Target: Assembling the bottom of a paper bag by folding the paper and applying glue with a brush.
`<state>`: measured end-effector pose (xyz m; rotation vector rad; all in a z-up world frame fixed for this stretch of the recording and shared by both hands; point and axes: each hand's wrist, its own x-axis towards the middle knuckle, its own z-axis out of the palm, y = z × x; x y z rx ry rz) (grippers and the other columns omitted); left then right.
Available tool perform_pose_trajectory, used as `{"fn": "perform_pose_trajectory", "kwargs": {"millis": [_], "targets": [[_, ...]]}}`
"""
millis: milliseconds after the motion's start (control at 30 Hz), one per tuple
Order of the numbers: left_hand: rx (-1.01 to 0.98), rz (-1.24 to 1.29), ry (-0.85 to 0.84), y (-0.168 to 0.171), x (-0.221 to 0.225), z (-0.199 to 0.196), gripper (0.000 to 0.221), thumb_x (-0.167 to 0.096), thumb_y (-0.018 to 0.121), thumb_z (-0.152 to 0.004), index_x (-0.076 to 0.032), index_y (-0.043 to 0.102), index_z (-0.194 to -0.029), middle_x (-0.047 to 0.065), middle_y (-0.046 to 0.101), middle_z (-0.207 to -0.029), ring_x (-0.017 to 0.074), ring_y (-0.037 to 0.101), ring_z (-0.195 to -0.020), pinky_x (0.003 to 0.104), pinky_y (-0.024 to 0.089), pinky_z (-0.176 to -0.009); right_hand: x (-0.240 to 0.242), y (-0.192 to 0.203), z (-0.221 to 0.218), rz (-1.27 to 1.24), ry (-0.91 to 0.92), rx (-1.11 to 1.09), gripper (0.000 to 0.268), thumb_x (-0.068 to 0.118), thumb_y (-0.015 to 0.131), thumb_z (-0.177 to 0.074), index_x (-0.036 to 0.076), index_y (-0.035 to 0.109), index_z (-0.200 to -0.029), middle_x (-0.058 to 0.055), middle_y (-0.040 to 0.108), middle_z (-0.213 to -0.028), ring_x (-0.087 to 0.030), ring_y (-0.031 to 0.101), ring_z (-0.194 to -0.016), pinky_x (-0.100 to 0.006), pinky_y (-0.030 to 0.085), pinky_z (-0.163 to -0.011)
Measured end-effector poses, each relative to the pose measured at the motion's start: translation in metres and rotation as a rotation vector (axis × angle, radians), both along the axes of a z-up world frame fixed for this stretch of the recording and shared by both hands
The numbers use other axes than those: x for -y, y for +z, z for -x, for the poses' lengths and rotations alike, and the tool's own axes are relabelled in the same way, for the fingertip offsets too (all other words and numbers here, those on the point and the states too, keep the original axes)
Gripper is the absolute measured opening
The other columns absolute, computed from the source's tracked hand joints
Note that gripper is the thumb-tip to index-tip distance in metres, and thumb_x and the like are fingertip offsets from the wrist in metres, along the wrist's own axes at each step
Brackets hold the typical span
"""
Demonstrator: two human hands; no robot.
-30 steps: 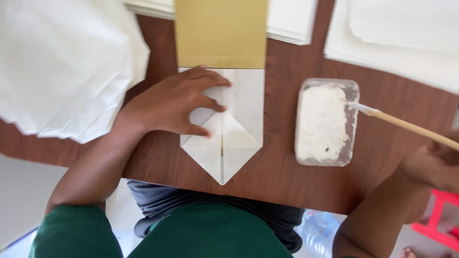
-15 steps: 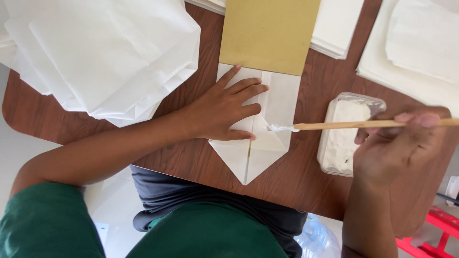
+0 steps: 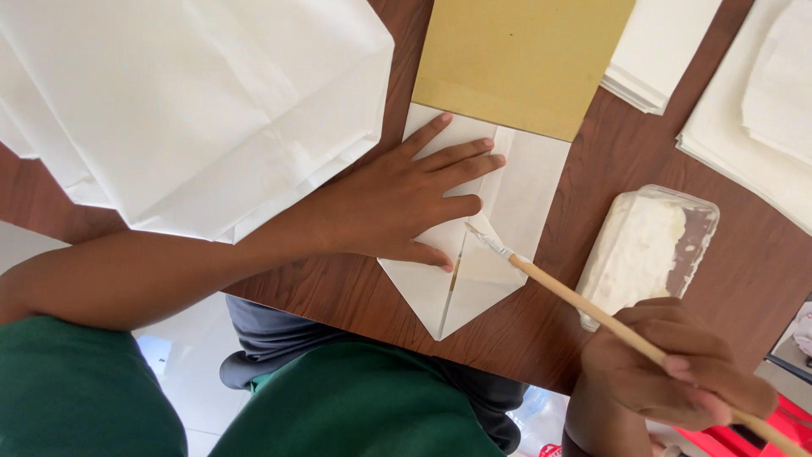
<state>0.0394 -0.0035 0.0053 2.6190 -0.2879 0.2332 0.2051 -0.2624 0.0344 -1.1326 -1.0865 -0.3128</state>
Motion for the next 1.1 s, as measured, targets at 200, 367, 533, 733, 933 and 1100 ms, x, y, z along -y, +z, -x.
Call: {"fn": "perform_pose_trajectory", "kwargs": {"millis": [200,367,533,733,933,1100], "targets": [[-0.036,0.056,-0.039,0.005,-0.009,0.0,0.067,-0.065,0.08,-0.077,-0.013,0.068,-0.117,0.021,0.036,-0.163,0.0342,0.025,-0.155,0.066,0.006,-0.123,-0.001,-0.008,0.008,0.081,-0.077,0.234,0.04,0.044,0.035,-0.112,0.011,0.03,-0.089,-0.008,0.04,-0.053,-0.022,0.042,-0.032,-0.034,0.031,-0.032],[-0.069,0.078,-0.061,0.009,-0.012,-0.001,0.067,-0.063,0.082,-0.077,-0.012,0.067,-0.117,0.02,0.034,-0.164,0.0349,0.022,-0.156,0.068,0.004,-0.123,0.023,0.01,-0.006,0.372,0.212,0.448,0.035,0.031,0.034,-0.11,0.009,0.035,-0.084,-0.013,0.051,-0.061,-0.026,0.055,-0.047,-0.037,0.047,-0.043],[-0.063,0.073,-0.063,0.007,-0.014,0.0,0.074,-0.065,0.085,-0.072,-0.012,0.067,-0.12,0.02,0.033,-0.164,0.0363,0.022,-0.156,0.069,0.003,-0.122,0.0,-0.002,0.015,0.31,0.201,0.356,0.048,0.034,0.031,-0.113,0.011,0.033,-0.07,-0.011,0.052,-0.057,-0.023,0.059,-0.042,-0.035,0.048,-0.039],[-0.058,0.085,-0.056,0.002,-0.015,0.0,0.082,-0.065,0.09,-0.065,-0.013,0.067,-0.123,0.018,0.033,-0.164,0.0365,0.022,-0.155,0.071,0.004,-0.121,0.005,-0.012,0.008,0.099,-0.071,0.231,0.04,0.04,0.033,-0.114,0.01,0.031,-0.087,-0.01,0.042,-0.051,-0.025,0.046,-0.035,-0.036,0.036,-0.036],[-0.055,0.088,-0.069,0.001,-0.015,-0.001,0.089,-0.071,0.087,-0.065,-0.014,0.068,-0.13,0.017,0.033,-0.165,0.0375,0.021,-0.155,0.073,0.004,-0.12,0.004,-0.009,0.013,0.28,0.268,0.308,0.046,0.032,0.034,-0.114,0.01,0.035,-0.073,-0.011,0.052,-0.062,-0.022,0.053,-0.042,-0.035,0.047,-0.038],[-0.058,0.059,-0.061,0.004,-0.015,0.0,0.09,-0.07,0.087,-0.065,-0.014,0.067,-0.132,0.017,0.034,-0.164,0.037,0.022,-0.155,0.071,0.004,-0.121,0.0,-0.014,0.018,0.08,-0.065,0.193,0.043,0.041,0.034,-0.114,0.011,0.031,-0.084,-0.008,0.038,-0.047,-0.024,0.043,-0.034,-0.037,0.035,-0.034]]}}
